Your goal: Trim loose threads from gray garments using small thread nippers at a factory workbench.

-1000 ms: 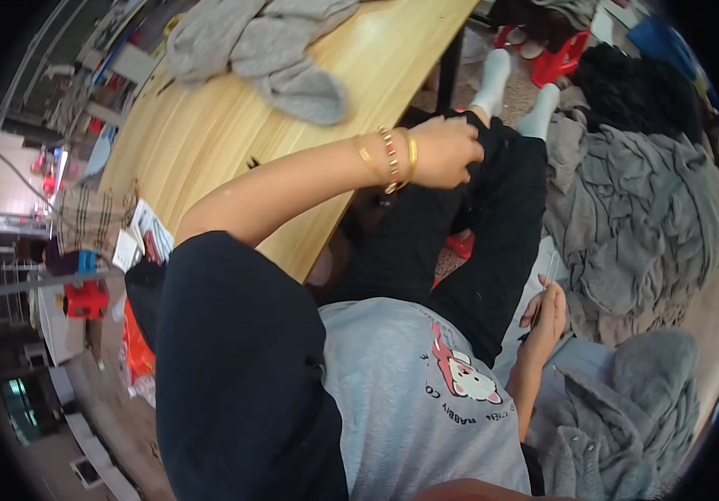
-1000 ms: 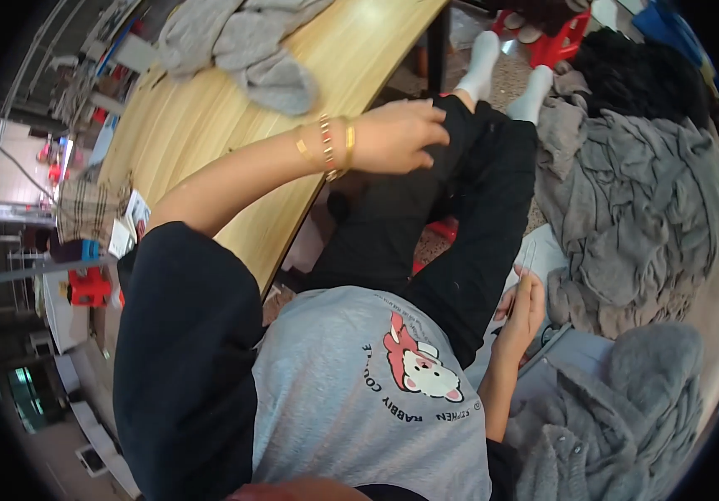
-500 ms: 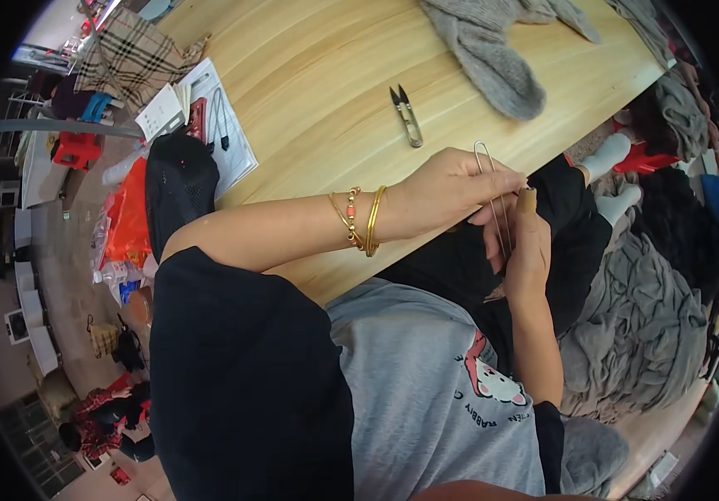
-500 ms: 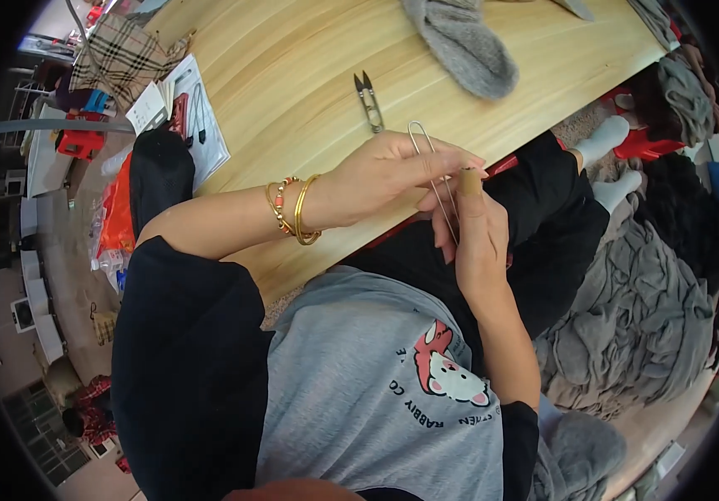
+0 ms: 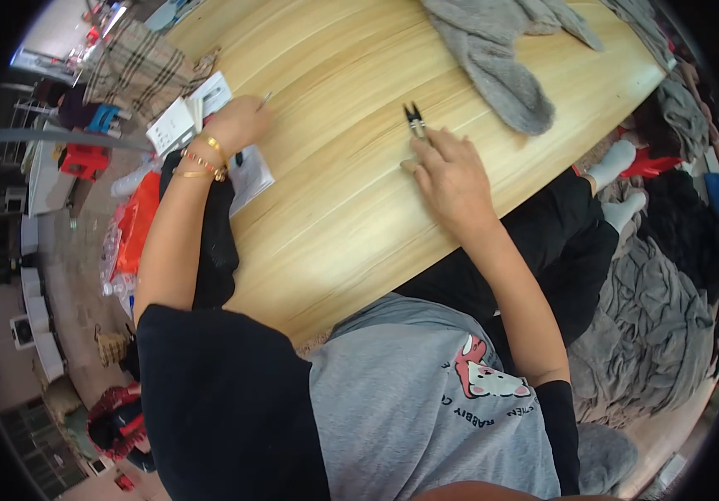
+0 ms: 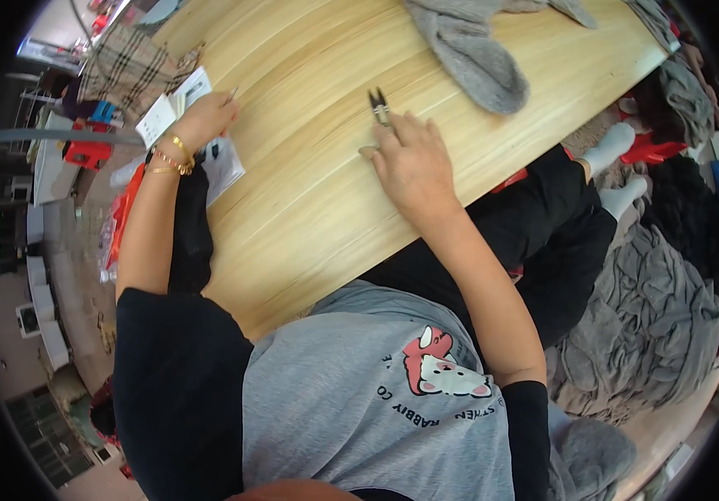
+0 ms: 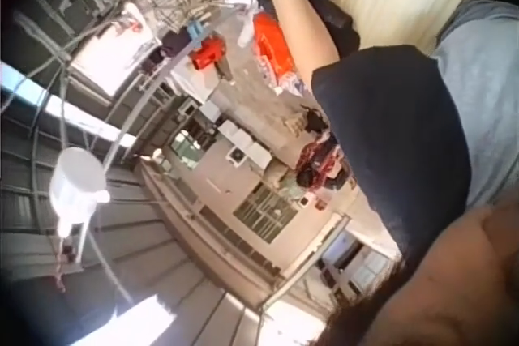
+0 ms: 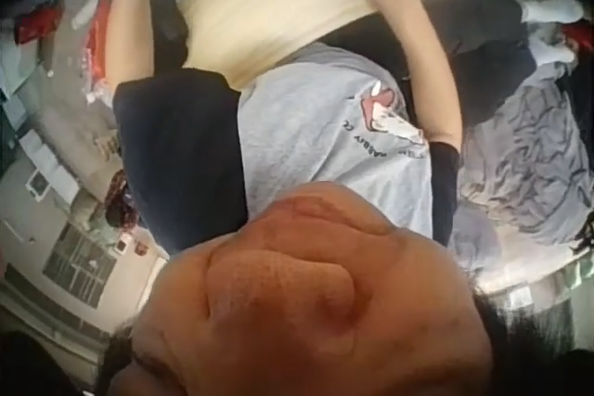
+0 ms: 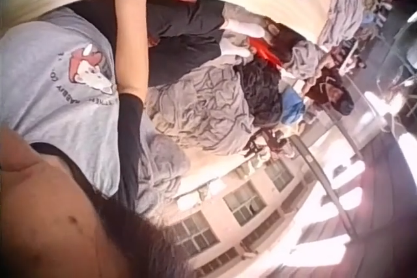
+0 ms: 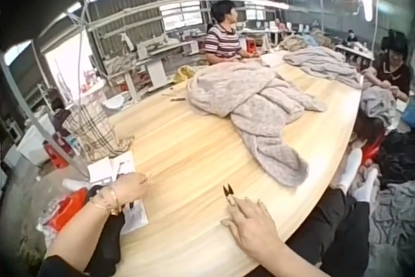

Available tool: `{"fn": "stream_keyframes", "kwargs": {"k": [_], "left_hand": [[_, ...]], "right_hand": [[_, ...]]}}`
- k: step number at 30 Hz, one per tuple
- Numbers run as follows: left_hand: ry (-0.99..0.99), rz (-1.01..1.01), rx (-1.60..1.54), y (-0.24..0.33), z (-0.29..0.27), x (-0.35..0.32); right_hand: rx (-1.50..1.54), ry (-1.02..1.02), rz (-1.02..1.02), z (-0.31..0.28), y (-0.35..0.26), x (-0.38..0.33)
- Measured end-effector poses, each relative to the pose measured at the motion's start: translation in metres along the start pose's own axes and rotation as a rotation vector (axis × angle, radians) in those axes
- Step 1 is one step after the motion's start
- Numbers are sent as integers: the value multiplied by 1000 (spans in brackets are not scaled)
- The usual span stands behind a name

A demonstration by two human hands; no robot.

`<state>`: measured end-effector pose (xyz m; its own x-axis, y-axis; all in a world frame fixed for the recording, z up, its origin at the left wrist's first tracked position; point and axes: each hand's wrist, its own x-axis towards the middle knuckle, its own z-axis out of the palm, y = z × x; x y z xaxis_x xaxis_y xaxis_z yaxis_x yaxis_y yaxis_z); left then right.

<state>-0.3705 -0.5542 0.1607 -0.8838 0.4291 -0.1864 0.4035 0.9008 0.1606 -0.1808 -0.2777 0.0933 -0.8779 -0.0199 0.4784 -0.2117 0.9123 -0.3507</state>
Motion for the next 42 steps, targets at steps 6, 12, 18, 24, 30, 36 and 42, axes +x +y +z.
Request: {"fn": "stream_keyframes", "kwargs": {"k": [6,12,18,24,30,36,42], "left_hand": [[-37,-112,299,65,2,0],[41,195,260,220,15,2],[-33,441,147,391,39,-59],[-37,722,102,496,39,-154],[-63,1029,-110,557,58,-189],[-361,1325,-374,617,95,-214],[-466,1737,-366,706,103,-372]], "right_hand": [[124,15,35,-17,76,-19],[278,161,220,-50,145,-63],[362,-63,472,-103,167,-126],[368,-48,435,-150,153,-205],[1039,268,741,-223,164,-325],[1469,856,850,-314,138,-471],[1530,1006,1038,-312,72,-567]]}}
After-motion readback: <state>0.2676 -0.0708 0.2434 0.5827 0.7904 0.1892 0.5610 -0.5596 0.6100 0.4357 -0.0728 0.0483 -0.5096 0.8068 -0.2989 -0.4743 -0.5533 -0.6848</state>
